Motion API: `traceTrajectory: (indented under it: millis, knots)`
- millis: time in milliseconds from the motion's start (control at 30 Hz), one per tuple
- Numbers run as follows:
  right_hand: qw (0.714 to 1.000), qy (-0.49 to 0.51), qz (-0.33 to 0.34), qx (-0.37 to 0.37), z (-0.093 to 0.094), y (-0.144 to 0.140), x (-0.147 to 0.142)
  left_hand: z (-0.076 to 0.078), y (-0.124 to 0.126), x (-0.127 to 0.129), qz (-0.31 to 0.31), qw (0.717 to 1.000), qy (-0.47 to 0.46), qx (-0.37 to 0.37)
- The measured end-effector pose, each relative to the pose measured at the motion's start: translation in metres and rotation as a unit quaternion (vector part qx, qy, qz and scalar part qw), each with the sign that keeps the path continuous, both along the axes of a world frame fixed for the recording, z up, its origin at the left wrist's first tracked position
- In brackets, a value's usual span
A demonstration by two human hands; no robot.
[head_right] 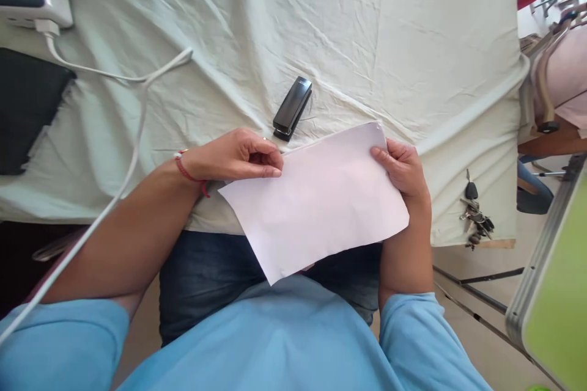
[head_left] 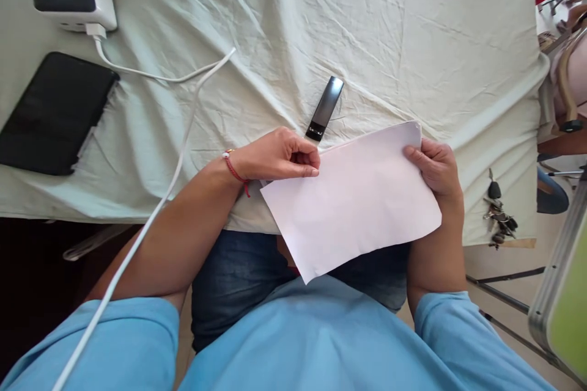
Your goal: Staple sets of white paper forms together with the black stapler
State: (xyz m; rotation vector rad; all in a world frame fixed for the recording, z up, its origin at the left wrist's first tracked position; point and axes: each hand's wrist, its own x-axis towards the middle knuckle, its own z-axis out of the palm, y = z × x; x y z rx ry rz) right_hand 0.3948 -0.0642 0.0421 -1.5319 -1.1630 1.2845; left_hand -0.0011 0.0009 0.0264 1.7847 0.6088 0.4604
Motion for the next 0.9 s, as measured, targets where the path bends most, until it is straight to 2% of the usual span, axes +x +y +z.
traceTrajectory:
  millis: [133, 267, 400, 533, 733, 900]
  knots:
    - [1.0, 0.007, -0.023, 0.007, -0.004, 0.003, 0.006, -0.006, 0.003, 0.0, 0.05, 0.998, -0.016, 0.046]
    - [0.999, 0.015, -0.027, 0.012, -0.006, 0.004, 0.003, -0.01, 0.005, 0.0, 0.076, 0.995, -0.02, 0.056]
    - [0.999, 0.017, -0.037, 0.027, -0.005, 0.004, -0.001, -0.011, 0.004, 0.001, 0.079, 0.996, -0.032, 0.033]
    - [0.995, 0.035, -0.08, 0.055, 0.0, 0.002, -0.002, -0.013, 0.002, 0.003, 0.118, 0.991, -0.068, -0.009]
    - [0.984, 0.058, -0.137, 0.097, 0.002, 0.006, 0.002, -0.01, 0.003, 0.001, 0.147, 0.989, 0.001, 0.022]
    - [0.973, 0.081, -0.178, 0.125, -0.003, 0.013, 0.006, -0.001, 0.006, -0.008, 0.132, 0.984, 0.081, 0.085]
